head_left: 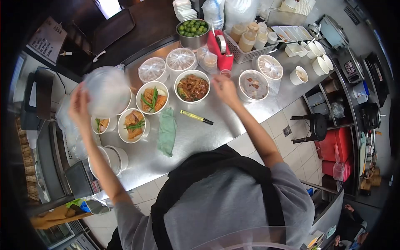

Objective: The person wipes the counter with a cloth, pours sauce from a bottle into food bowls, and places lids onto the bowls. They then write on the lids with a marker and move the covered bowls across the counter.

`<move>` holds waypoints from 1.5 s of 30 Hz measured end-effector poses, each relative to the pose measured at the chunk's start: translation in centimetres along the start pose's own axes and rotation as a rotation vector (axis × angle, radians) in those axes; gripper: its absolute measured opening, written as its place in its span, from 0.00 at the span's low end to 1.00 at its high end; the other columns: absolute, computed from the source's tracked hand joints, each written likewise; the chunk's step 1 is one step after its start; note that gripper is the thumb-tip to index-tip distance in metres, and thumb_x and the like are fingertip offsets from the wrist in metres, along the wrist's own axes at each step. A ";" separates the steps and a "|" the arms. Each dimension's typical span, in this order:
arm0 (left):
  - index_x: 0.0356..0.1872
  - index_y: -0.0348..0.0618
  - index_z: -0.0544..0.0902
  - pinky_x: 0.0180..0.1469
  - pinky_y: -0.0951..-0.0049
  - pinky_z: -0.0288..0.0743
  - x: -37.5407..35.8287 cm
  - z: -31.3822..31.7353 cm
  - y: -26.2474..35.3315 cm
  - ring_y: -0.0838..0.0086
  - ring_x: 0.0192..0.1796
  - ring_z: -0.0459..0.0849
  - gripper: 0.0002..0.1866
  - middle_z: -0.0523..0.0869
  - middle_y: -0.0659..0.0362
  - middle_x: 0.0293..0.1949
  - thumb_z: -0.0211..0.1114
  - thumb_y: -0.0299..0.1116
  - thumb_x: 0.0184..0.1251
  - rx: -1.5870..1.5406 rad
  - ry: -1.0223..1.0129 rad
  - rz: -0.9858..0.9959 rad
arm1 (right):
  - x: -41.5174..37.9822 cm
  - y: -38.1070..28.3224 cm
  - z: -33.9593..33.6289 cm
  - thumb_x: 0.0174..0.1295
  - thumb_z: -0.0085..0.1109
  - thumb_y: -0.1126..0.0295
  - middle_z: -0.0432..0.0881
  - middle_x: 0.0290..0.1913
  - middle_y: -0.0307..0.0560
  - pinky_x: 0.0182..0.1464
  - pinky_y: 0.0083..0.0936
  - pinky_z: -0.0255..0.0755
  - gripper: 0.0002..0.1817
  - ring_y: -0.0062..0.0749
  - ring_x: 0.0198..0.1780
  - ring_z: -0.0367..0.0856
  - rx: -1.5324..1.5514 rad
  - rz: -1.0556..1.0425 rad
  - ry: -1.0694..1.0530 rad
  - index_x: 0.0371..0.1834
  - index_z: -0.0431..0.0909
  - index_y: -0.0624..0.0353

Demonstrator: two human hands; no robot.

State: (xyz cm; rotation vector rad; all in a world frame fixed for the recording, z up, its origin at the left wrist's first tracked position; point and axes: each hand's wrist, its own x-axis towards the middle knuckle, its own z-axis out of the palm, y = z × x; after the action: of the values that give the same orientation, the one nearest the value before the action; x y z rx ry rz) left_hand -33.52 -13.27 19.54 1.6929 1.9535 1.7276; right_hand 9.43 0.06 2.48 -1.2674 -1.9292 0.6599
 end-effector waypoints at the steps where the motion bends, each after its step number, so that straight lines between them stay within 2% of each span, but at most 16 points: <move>1: 0.49 0.43 0.80 0.36 0.84 0.72 -0.8 3.3 0.2 0.85 0.32 0.77 0.13 0.81 0.63 0.34 0.59 0.29 0.64 -0.115 -0.012 -0.058 | 0.5 0.0 1.7 0.58 0.52 0.69 0.78 0.45 0.57 0.45 0.39 0.72 0.19 0.50 0.42 0.79 0.073 0.041 -0.051 0.53 0.72 0.60; 5: 0.44 0.37 0.81 0.40 0.83 0.73 -5.2 15.5 -1.4 0.81 0.36 0.80 0.12 0.84 0.59 0.35 0.60 0.32 0.63 -0.409 -0.128 -0.308 | 0.9 0.9 4.7 0.57 0.52 0.71 0.78 0.45 0.58 0.45 0.39 0.72 0.22 0.51 0.41 0.79 0.073 0.062 0.066 0.57 0.71 0.57; 13: 0.41 0.32 0.81 0.41 0.80 0.72 -12.1 29.9 -4.4 0.79 0.36 0.80 0.10 0.85 0.55 0.35 0.59 0.28 0.62 -0.389 -0.161 -0.366 | -1.2 1.0 1.9 0.58 0.52 0.71 0.79 0.46 0.58 0.46 0.31 0.73 0.25 0.42 0.42 0.81 0.204 0.133 0.002 0.62 0.66 0.54; 16: 0.41 0.32 0.80 0.40 0.79 0.72 -12.9 31.1 -3.7 0.78 0.36 0.80 0.10 0.85 0.55 0.34 0.58 0.27 0.62 -0.422 -0.156 -0.360 | -2.0 2.5 2.3 0.60 0.53 0.69 0.81 0.35 0.51 0.38 0.29 0.72 0.19 0.36 0.33 0.80 0.406 0.120 0.140 0.55 0.70 0.59; 19: 0.41 0.33 0.80 0.39 0.78 0.73 -13.4 31.4 -2.9 0.77 0.36 0.81 0.09 0.85 0.54 0.33 0.57 0.26 0.63 -0.373 -0.182 -0.357 | -5.1 3.6 3.0 0.61 0.52 0.71 0.76 0.26 0.44 0.33 0.23 0.70 0.09 0.27 0.28 0.76 0.681 0.374 0.245 0.43 0.72 0.60; 21: 0.41 0.34 0.80 0.39 0.75 0.73 -13.4 31.2 -3.4 0.72 0.36 0.83 0.09 0.85 0.51 0.33 0.56 0.27 0.63 -0.323 -0.198 -0.333 | -8.7 2.6 3.3 0.61 0.51 0.73 0.72 0.24 0.40 0.30 0.18 0.67 0.03 0.21 0.26 0.71 0.653 0.296 0.228 0.33 0.70 0.60; 23: 0.42 0.35 0.79 0.41 0.71 0.74 -12.9 30.8 -2.2 0.66 0.37 0.83 0.10 0.84 0.48 0.35 0.55 0.27 0.64 -0.186 -0.223 -0.304 | -11.6 -1.0 3.5 0.59 0.52 0.74 0.74 0.26 0.41 0.31 0.23 0.68 0.02 0.27 0.26 0.73 0.435 0.136 -0.067 0.33 0.71 0.59; 25: 0.44 0.36 0.78 0.43 0.65 0.73 -12.8 30.4 -0.9 0.56 0.40 0.83 0.11 0.82 0.44 0.38 0.52 0.28 0.65 -0.111 -0.242 -0.236 | -12.4 -2.9 6.5 0.55 0.55 0.67 0.75 0.33 0.50 0.37 0.33 0.71 0.07 0.43 0.34 0.77 0.322 -0.211 -0.368 0.33 0.72 0.58; 27: 0.45 0.36 0.77 0.44 0.63 0.73 -12.8 30.5 -0.6 0.54 0.42 0.82 0.11 0.82 0.44 0.39 0.51 0.28 0.66 -0.100 -0.256 -0.248 | -11.4 -5.4 10.4 0.54 0.56 0.65 0.76 0.35 0.52 0.42 0.34 0.71 0.11 0.44 0.38 0.77 0.169 -0.507 -0.380 0.36 0.73 0.58; 32: 0.49 0.37 0.74 0.48 0.58 0.70 -12.5 30.2 0.1 0.48 0.46 0.78 0.13 0.79 0.41 0.44 0.47 0.27 0.67 -0.001 -0.309 -0.185 | -9.2 -7.2 16.5 0.58 0.49 0.62 0.74 0.50 0.58 0.51 0.42 0.68 0.18 0.51 0.50 0.72 0.129 -0.318 -0.669 0.46 0.71 0.64; 35: 0.52 0.37 0.71 0.49 0.56 0.69 -13.2 30.1 0.3 0.45 0.48 0.76 0.14 0.78 0.40 0.46 0.45 0.26 0.67 0.013 -0.313 -0.169 | -10.2 -6.1 18.6 0.58 0.46 0.61 0.72 0.54 0.60 0.53 0.41 0.67 0.20 0.52 0.55 0.70 0.217 -0.331 -0.728 0.48 0.71 0.66; 38: 0.54 0.37 0.69 0.49 0.55 0.68 -12.9 30.1 0.5 0.44 0.48 0.75 0.15 0.77 0.39 0.46 0.44 0.26 0.67 0.017 -0.330 -0.168 | -9.7 -8.3 14.1 0.56 0.49 0.67 0.75 0.51 0.59 0.53 0.39 0.68 0.18 0.47 0.53 0.74 0.366 -0.337 -0.623 0.47 0.73 0.66; 40: 0.54 0.37 0.69 0.49 0.55 0.68 -12.9 30.0 0.4 0.44 0.47 0.75 0.15 0.77 0.39 0.46 0.44 0.26 0.67 0.004 -0.360 -0.198 | -10.5 -5.1 12.0 0.53 0.52 0.73 0.78 0.47 0.57 0.52 0.35 0.69 0.16 0.42 0.49 0.77 0.271 -0.634 -0.648 0.45 0.75 0.66; 42: 0.53 0.38 0.68 0.45 0.58 0.69 -13.4 30.4 -0.3 0.49 0.42 0.77 0.15 0.78 0.40 0.40 0.46 0.28 0.67 -0.035 -0.334 -0.274 | -6.7 -7.1 3.4 0.53 0.56 0.74 0.78 0.46 0.55 0.49 0.32 0.69 0.12 0.38 0.49 0.75 0.333 0.161 -1.033 0.40 0.75 0.67; 44: 0.53 0.38 0.68 0.41 0.62 0.69 -13.9 30.3 -0.1 0.55 0.36 0.78 0.15 0.79 0.44 0.34 0.48 0.31 0.68 -0.083 -0.321 -0.374 | -5.9 -5.7 0.7 0.57 0.55 0.70 0.78 0.40 0.53 0.45 0.30 0.67 0.09 0.36 0.46 0.74 0.516 0.281 -0.280 0.36 0.74 0.66; 45: 0.53 0.38 0.67 0.39 0.64 0.69 -14.0 30.1 0.7 0.59 0.33 0.77 0.15 0.78 0.46 0.31 0.49 0.33 0.67 -0.114 -0.317 -0.435 | -4.8 -5.1 0.2 0.59 0.53 0.70 0.77 0.37 0.53 0.44 0.30 0.67 0.09 0.37 0.45 0.74 0.363 0.213 -0.017 0.36 0.73 0.66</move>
State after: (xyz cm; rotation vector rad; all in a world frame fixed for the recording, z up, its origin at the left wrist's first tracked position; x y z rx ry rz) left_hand -8.51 -2.80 0.35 1.2837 1.8596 1.3012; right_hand 7.66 -6.32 4.71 -1.2421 -1.6054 1.0780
